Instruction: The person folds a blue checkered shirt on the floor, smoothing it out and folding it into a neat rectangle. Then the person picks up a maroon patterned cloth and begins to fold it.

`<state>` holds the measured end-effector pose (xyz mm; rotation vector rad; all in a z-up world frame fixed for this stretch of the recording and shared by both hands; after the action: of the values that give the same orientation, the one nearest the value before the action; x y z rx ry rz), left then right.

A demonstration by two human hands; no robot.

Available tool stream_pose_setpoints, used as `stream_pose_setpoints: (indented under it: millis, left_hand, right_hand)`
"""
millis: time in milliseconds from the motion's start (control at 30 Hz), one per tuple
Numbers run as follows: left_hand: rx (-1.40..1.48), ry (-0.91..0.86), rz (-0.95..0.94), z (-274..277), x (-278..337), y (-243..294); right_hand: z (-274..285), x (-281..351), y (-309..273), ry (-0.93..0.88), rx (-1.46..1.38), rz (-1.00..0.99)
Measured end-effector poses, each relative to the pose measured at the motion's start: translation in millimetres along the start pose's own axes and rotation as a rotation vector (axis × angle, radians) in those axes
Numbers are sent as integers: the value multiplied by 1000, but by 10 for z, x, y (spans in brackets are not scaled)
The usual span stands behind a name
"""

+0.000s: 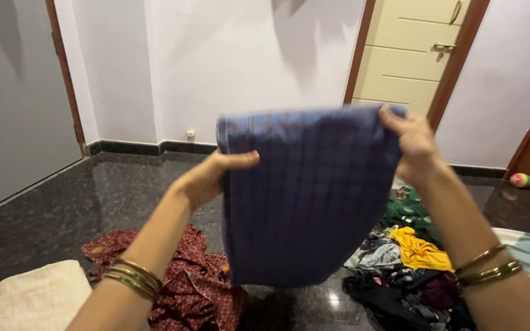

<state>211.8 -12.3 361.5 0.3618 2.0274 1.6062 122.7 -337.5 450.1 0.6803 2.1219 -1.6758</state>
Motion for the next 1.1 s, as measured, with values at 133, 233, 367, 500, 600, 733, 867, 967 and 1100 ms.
stream_pose_setpoints:
  millis: [133,233,367,500,600,733,867,967,1100]
  left_hand:
    - [80,45,16,-249,32,30]
    - [153,4,-109,-262,-6,284]
    - [151,-181,-263,-383,-33,537]
    - [-48,73,169,-284,-247,279]
    - [90,89,254,-325,-247,352]
    - [52,-95,-135,-434,-183,854]
    - [-185,110,19,-167,-257,510]
    - [-54,209,160,0,-363,113]
    - [88,169,224,-6,-382,-121]
  right_hand:
    - [-36,151,281,15,-123,-196]
    - [81,262,70,-24,-221,-92]
    - [226,363,-191,-130,82,98]
    - [339,256,141,54,82,-220]
    - [226,175,184,53,-59,-313]
    - [205,76,-315,-100,-26,86]
    - [439,76,119,-3,203,-37]
    - [630,29,659,168,150,-169]
    - [664,56,971,141,69,-332]
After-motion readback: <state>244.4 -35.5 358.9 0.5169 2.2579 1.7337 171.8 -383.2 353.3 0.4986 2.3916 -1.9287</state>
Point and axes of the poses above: each hand's wrist, its own x-axis away from the middle knuckle, its own z-axis out of the back of the hand, y = z × x, the point moved 10 cm from there along -x, towards the middle knuckle, and after that the axes turned 6 degrees about z, right-handed, at the moved point
